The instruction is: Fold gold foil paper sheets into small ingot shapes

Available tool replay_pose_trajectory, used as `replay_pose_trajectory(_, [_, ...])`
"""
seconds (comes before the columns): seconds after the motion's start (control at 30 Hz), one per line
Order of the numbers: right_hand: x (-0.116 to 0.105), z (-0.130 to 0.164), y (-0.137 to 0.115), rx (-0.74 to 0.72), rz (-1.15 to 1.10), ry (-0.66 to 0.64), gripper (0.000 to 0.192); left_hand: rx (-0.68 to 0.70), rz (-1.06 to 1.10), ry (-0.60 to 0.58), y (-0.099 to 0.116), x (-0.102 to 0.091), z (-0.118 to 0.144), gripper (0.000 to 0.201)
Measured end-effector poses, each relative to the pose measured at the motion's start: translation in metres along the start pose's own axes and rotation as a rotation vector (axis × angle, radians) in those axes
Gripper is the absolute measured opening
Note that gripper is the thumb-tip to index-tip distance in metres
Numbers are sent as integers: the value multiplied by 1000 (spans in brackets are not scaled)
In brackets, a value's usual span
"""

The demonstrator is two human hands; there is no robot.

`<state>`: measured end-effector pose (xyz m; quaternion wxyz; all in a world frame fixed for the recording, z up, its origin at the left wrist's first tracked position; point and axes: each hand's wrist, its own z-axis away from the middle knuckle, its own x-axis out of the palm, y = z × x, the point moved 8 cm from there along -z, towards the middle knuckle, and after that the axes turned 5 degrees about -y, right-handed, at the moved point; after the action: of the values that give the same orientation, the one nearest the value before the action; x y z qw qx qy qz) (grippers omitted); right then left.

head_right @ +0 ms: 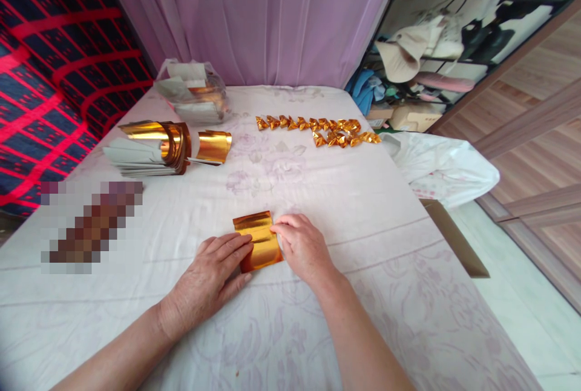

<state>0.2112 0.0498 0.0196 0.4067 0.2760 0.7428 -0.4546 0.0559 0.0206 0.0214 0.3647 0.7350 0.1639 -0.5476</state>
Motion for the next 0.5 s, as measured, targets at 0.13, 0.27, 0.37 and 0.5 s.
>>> replay_pose_trajectory(0.13, [-2,6,1,-43,-59,-79,48,-8,-15,-13,-1,0,-1,36])
replay_pose_trajectory(0.27, [-6,13,-1,-54,-121,-200,52,-4,-28,-28,0,-2,-2,36])
replay_pose_trajectory(0.37, [-8,16,-2,-29,-127,-251,43,-9,-28,-33,0,-2,-2,37])
replay_pose_trajectory(0.5, [-9,14,-4,-49,-141,-207,19,-5,-30,-43,-1,-1,-1,37])
